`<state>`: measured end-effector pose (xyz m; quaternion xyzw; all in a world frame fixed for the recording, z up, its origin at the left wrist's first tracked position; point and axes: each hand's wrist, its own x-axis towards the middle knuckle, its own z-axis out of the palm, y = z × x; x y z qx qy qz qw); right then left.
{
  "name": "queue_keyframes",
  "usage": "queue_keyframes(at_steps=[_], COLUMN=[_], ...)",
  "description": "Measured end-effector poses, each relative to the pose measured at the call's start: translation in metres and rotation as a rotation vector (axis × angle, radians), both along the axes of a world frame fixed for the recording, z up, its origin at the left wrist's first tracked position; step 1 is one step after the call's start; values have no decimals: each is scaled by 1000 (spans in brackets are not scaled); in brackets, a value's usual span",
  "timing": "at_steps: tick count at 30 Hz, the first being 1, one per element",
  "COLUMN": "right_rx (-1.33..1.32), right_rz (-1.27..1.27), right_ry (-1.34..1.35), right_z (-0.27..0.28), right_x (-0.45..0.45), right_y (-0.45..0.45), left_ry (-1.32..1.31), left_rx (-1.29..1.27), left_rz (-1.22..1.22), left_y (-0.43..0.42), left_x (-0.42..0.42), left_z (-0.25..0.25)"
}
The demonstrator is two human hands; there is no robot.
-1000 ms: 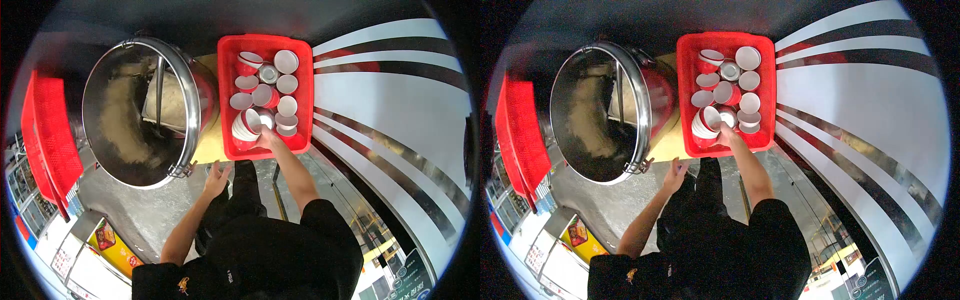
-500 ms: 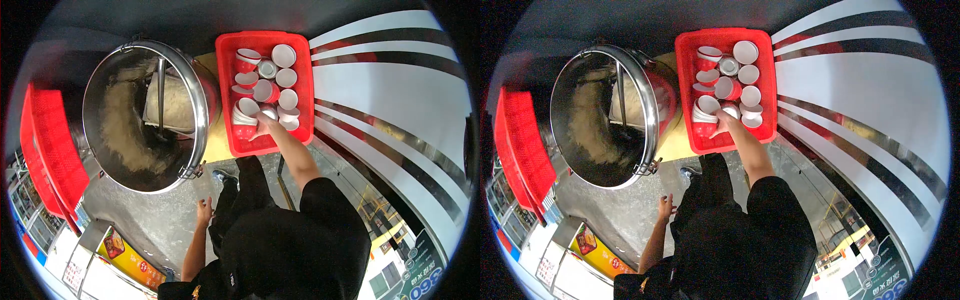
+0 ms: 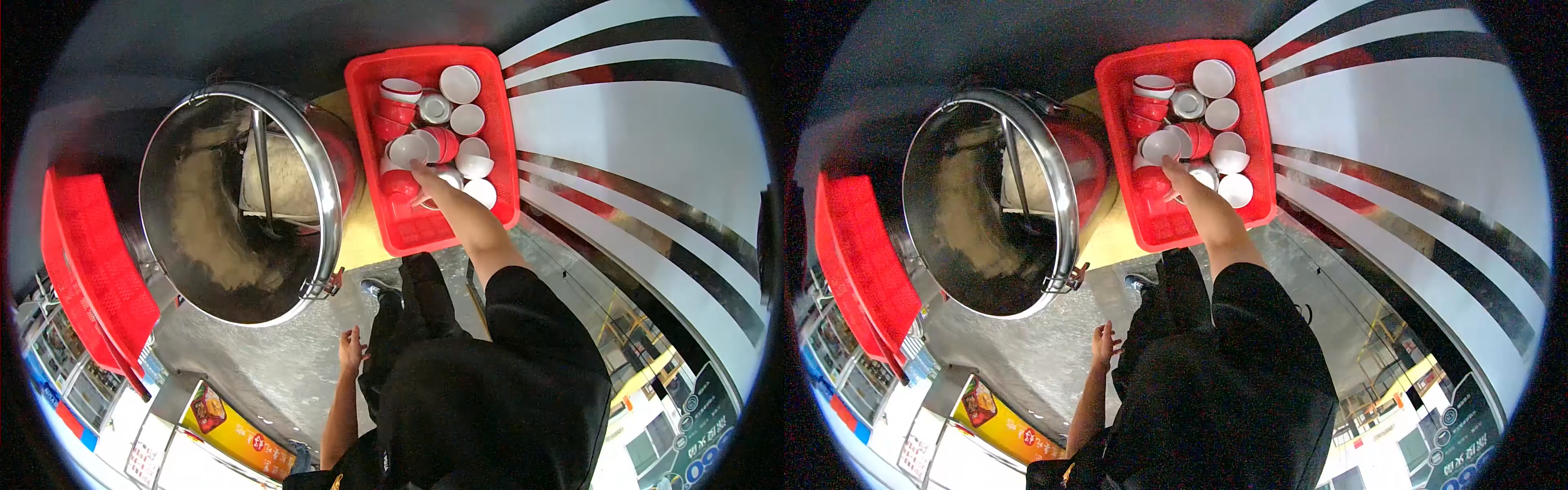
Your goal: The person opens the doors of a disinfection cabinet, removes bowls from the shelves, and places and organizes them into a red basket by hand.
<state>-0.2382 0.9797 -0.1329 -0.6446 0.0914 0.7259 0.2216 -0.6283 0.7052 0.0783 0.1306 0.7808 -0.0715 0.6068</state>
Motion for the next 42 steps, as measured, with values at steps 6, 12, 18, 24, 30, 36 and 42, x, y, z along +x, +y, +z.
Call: queue_keyframes(at_steps=[6,12,18,24,30,36,42], right_rx=[170,293,294,424,581,674,646], right_rz=[119,374,667,828,809,924,952], right_ry=[-151,-655,-721,-829,-1258,-1312,-1093], right_z=[24,20,45,66,27,27,43], right_x=[-13,-36,-38,-23,5,-3,0], right_y=[13,-5,-6,-28,-97,-132,-122], left_ry=[53,84,112,92,47,22,-19], left_rx=[21,80,120,119,62,66,156], left_rz=[11,-57,-132,-26,37,-5,-8], left_y=[9,1,-21,-28,-28,-27,-27], left_x=[11,6,-1,-6,-15,-30,-48], left_z=[18,21,12,12,16,18,14])
